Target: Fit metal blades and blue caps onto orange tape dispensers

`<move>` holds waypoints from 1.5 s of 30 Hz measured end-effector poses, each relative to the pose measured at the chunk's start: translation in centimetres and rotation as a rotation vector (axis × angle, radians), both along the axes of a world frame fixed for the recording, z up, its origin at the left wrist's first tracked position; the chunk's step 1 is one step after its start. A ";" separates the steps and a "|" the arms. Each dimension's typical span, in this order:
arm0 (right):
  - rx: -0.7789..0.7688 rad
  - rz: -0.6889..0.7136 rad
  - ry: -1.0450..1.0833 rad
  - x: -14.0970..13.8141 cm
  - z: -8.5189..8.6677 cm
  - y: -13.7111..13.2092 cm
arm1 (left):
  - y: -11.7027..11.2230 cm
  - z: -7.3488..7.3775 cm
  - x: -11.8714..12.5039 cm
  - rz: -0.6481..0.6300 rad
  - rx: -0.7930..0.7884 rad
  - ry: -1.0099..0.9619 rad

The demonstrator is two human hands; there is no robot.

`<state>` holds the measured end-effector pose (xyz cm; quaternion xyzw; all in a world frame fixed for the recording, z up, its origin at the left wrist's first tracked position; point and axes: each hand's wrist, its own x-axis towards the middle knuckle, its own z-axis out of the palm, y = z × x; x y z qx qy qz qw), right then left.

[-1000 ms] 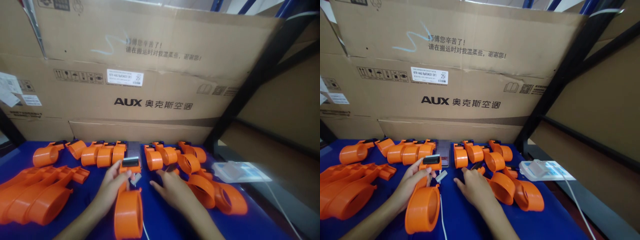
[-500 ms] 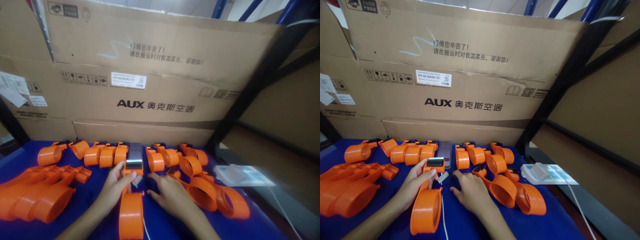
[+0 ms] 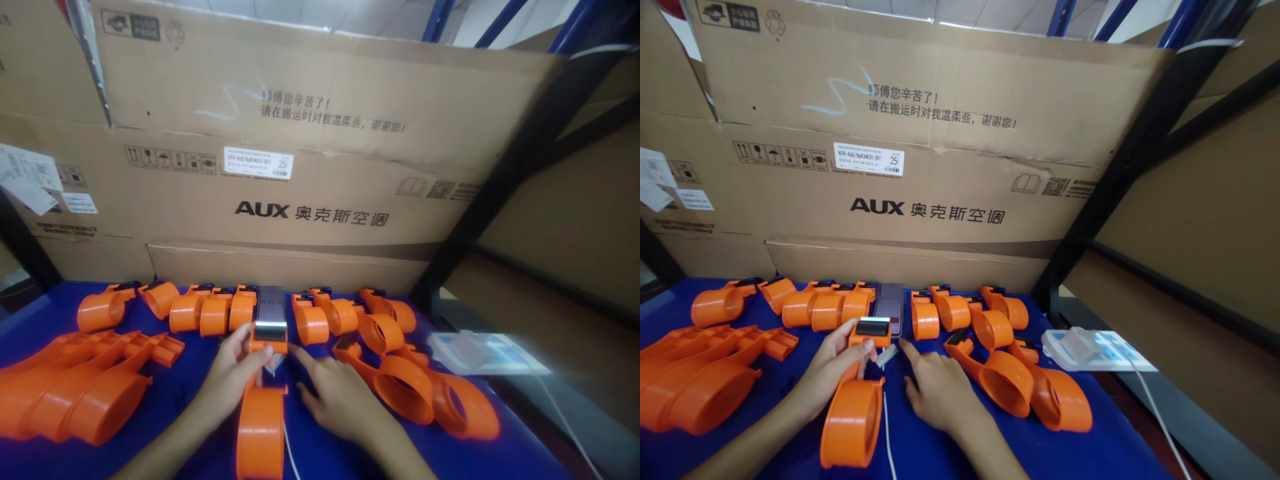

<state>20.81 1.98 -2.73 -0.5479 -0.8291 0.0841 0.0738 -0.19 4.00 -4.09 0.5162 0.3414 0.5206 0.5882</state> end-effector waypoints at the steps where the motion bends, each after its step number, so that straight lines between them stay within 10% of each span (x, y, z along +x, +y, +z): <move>1: -0.016 0.008 0.006 -0.1 0.1 0.0 | 0.0 0.0 0.0 -0.001 -0.002 0.002; 22: -0.073 -0.032 0.506 0.2 0.7 0.9 | 0.5 -0.5 -0.4 0.058 -0.029 0.058; 45: -0.280 -0.028 0.113 1.3 2.1 -0.1 | 0.3 -0.2 -0.5 0.041 -0.021 0.086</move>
